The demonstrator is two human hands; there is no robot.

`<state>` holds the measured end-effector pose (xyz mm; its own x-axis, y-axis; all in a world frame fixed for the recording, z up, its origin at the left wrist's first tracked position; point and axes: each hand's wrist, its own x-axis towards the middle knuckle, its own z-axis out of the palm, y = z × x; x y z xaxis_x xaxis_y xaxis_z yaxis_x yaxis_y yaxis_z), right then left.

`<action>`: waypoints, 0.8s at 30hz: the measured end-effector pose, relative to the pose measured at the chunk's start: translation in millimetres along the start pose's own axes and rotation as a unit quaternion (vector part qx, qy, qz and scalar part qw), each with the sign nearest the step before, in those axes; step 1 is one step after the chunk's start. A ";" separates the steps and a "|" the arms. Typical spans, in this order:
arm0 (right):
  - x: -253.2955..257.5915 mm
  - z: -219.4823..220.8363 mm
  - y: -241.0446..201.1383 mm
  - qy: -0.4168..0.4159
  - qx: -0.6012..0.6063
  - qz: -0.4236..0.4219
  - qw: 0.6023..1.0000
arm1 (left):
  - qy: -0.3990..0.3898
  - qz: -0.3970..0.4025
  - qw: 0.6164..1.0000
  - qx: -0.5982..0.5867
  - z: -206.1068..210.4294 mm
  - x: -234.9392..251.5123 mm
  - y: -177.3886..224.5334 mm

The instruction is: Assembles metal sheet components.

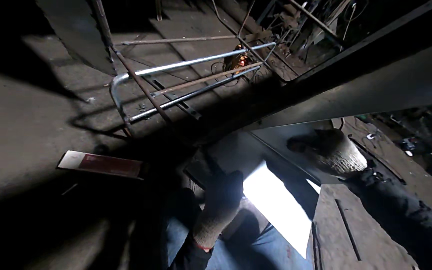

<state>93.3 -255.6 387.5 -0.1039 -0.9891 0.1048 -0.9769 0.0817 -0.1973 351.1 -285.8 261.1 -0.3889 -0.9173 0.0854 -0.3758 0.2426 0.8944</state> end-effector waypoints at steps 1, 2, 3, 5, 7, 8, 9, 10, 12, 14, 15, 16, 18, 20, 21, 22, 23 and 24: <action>0.0 -0.1 0.9 0.003 -0.004 -0.006 1.000 | 0.008 0.005 1.000 0.007 1.7 0.1 -0.7; 0.1 -0.1 1.3 0.004 -0.006 -0.010 1.000 | 0.019 0.029 0.999 0.032 2.6 -0.2 -1.4; 0.0 -0.1 2.4 0.003 -0.005 -0.019 1.000 | 0.017 0.043 0.997 0.055 1.8 -0.8 -0.9; -0.1 1.2 4.4 0.007 0.003 -0.033 0.999 | -0.008 0.026 0.997 0.079 -2.0 0.2 4.7; -0.2 2.6 4.7 0.011 0.016 -0.023 1.000 | -0.012 0.006 0.996 0.085 -1.4 0.8 6.6; -0.3 2.7 4.4 0.012 0.020 -0.012 1.000 | -0.004 0.007 0.996 0.084 0.4 1.0 5.8; -0.4 2.7 4.3 0.011 0.023 -0.009 1.000 | 0.003 0.017 0.996 0.084 1.4 1.0 4.7; -0.6 3.0 4.6 0.013 0.023 -0.013 1.000 | 0.015 0.039 0.995 0.092 2.7 0.7 2.5; -2.0 3.6 6.1 0.016 0.010 -0.029 0.999 | 0.027 0.082 0.991 0.105 2.0 0.5 -1.6; -1.8 2.8 6.9 0.010 0.003 -0.036 0.999 | 0.028 0.084 0.992 0.091 -0.4 1.3 -3.8; -0.4 1.8 6.7 0.007 0.006 -0.028 1.000 | 0.023 0.078 0.994 0.079 -0.7 2.4 -4.1; 0.4 1.0 6.6 0.005 0.011 -0.019 1.000 | 0.013 0.065 0.996 0.066 -0.7 2.5 -3.9; -1.8 1.5 5.4 0.015 0.018 0.003 1.000 | 0.017 0.087 0.993 0.081 1.1 0.0 -4.9; -4.7 0.8 3.5 0.040 0.003 0.011 0.999 | 0.034 0.095 0.990 0.099 -1.2 -1.4 -0.5; -6.9 -0.8 2.7 0.056 -0.014 -0.012 0.998 | 0.053 0.106 0.986 0.118 -2.7 -4.5 2.7; -10.7 -2.6 2.4 0.074 -0.034 -0.038 0.996 | 0.085 0.120 0.980 0.133 -1.3 -10.7 5.0; -17.9 -6.2 2.5 0.089 -0.050 -0.064 0.993 | 0.113 0.133 0.975 0.137 1.9 -20.5 8.2; -28.5 -10.4 4.1 0.113 -0.060 -0.091 0.988 | 0.133 0.137 0.976 0.101 6.4 -32.1 10.0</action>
<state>90.3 -225.9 393.9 0.0491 -0.9374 0.3449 -0.9970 -0.0668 -0.0395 354.5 -251.9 264.4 -0.2753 -0.8526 0.4441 -0.4565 0.5225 0.7202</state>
